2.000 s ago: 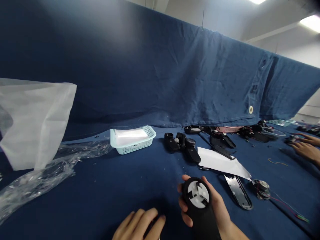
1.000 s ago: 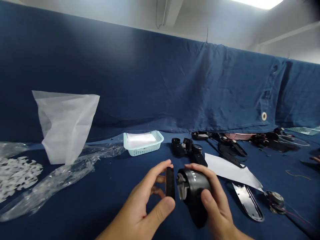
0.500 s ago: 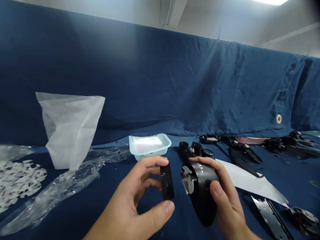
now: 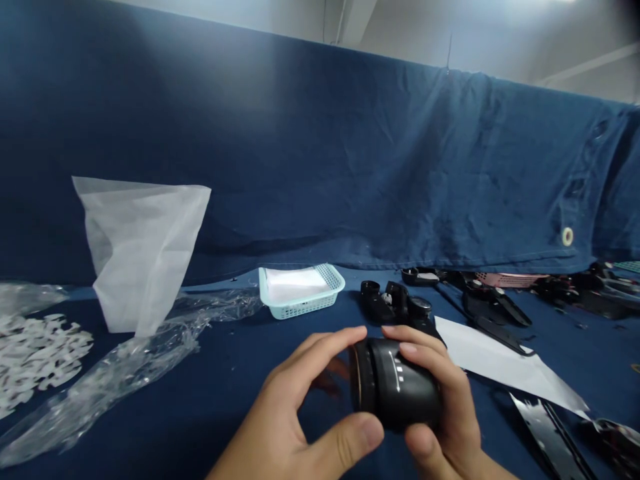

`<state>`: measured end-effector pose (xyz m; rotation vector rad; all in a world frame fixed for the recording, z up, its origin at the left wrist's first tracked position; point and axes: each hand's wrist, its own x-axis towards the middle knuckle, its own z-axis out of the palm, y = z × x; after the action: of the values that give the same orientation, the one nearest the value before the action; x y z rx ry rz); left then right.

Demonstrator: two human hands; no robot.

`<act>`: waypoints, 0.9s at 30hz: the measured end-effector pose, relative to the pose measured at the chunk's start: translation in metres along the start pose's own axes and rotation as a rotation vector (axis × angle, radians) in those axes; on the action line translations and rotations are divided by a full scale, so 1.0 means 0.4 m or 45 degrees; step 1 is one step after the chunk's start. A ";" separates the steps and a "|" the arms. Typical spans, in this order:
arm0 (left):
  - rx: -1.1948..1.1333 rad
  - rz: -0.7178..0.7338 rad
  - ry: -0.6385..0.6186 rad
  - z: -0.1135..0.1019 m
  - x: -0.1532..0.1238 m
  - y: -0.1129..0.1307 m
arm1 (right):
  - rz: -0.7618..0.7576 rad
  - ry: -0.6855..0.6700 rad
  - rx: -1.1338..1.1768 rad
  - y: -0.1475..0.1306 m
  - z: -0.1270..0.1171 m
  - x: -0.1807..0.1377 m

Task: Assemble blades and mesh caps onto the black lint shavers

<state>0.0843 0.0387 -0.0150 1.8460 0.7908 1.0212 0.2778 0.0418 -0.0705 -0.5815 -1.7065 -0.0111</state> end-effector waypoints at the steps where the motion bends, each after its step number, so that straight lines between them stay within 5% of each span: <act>1: -0.025 -0.016 -0.010 -0.001 0.001 -0.001 | -0.051 0.008 -0.053 0.000 -0.001 0.004; 9: -0.295 -0.320 -0.191 -0.007 0.008 -0.027 | -0.493 0.042 -0.256 0.006 -0.008 0.012; 13: -0.347 -0.420 -0.267 -0.006 0.007 -0.021 | -0.476 -0.008 -0.291 -0.002 -0.011 -0.002; 16: -0.090 -0.211 -0.114 0.000 -0.002 0.000 | -0.047 0.002 -0.065 -0.016 -0.006 -0.013; 21: 0.639 0.277 0.240 0.011 -0.020 -0.008 | 1.141 -0.049 0.519 -0.049 -0.001 0.001; 24: 0.824 0.518 0.110 -0.001 -0.019 -0.019 | 1.404 -0.046 0.906 -0.057 -0.003 0.022; 27: 0.871 0.551 -0.049 -0.019 -0.014 -0.007 | 1.464 -0.020 1.028 -0.054 -0.004 0.030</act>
<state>0.0746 0.0379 -0.0170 2.7022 0.7938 1.0455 0.2701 0.0269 -0.0524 -0.8359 -1.0327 1.4156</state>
